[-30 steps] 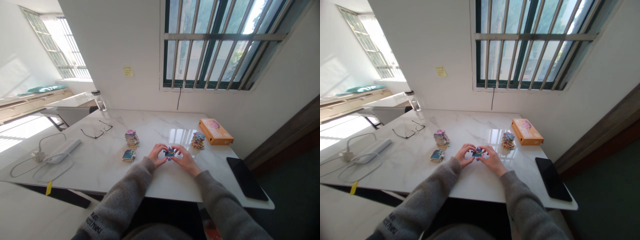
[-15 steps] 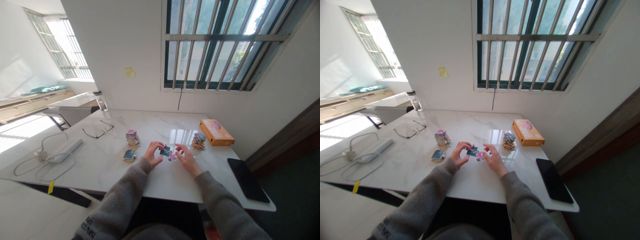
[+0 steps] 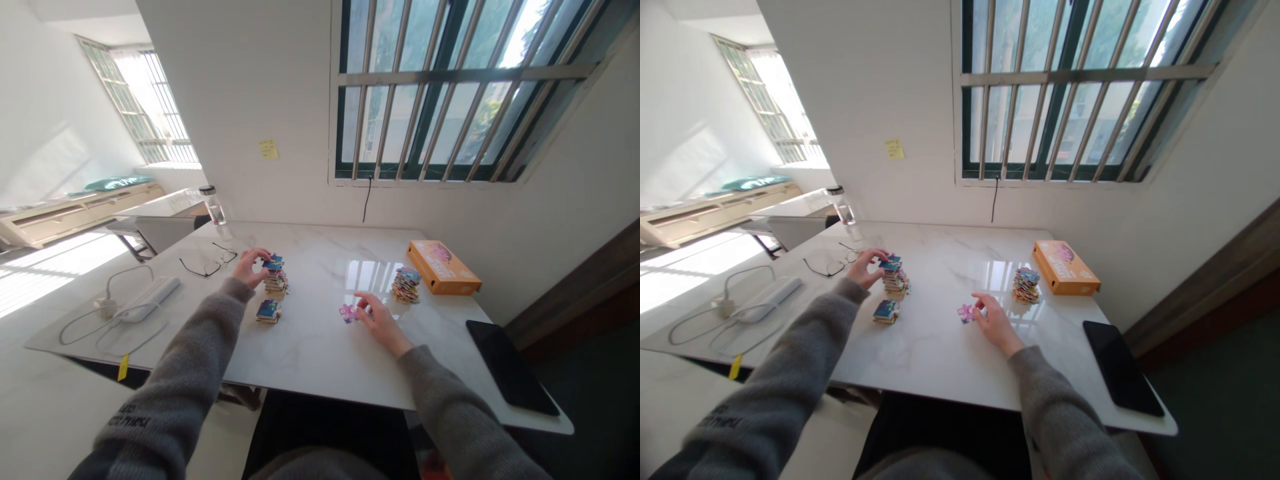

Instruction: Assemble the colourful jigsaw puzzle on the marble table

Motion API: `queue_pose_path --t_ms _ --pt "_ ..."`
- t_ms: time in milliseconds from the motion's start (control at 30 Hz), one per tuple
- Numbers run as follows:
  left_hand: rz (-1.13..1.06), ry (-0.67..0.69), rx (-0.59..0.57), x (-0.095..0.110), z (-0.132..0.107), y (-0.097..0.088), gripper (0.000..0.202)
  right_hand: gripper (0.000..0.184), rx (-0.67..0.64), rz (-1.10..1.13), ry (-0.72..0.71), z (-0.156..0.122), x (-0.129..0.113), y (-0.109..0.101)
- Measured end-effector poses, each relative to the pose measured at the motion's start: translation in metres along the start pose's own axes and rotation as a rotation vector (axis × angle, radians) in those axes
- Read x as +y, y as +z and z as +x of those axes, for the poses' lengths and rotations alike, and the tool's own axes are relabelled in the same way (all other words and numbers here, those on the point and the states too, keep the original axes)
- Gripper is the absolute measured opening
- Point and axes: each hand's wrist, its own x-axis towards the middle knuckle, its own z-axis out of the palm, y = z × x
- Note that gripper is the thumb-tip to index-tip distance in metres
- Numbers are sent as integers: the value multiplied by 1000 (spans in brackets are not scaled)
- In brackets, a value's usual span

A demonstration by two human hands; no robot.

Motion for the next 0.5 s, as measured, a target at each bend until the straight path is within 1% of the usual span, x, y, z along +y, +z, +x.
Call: queue_pose_path --t_ms 100,267,500 --pt "-17 -36 -5 -12 0 1 23 34 -17 9 15 -1 -1 1" --pt "-87 -122 -21 -20 0 6 24 34 -15 -10 29 -2 -4 0" --pt "-138 -154 -65 -38 1 11 26 34 -9 -18 38 -1 -2 0"
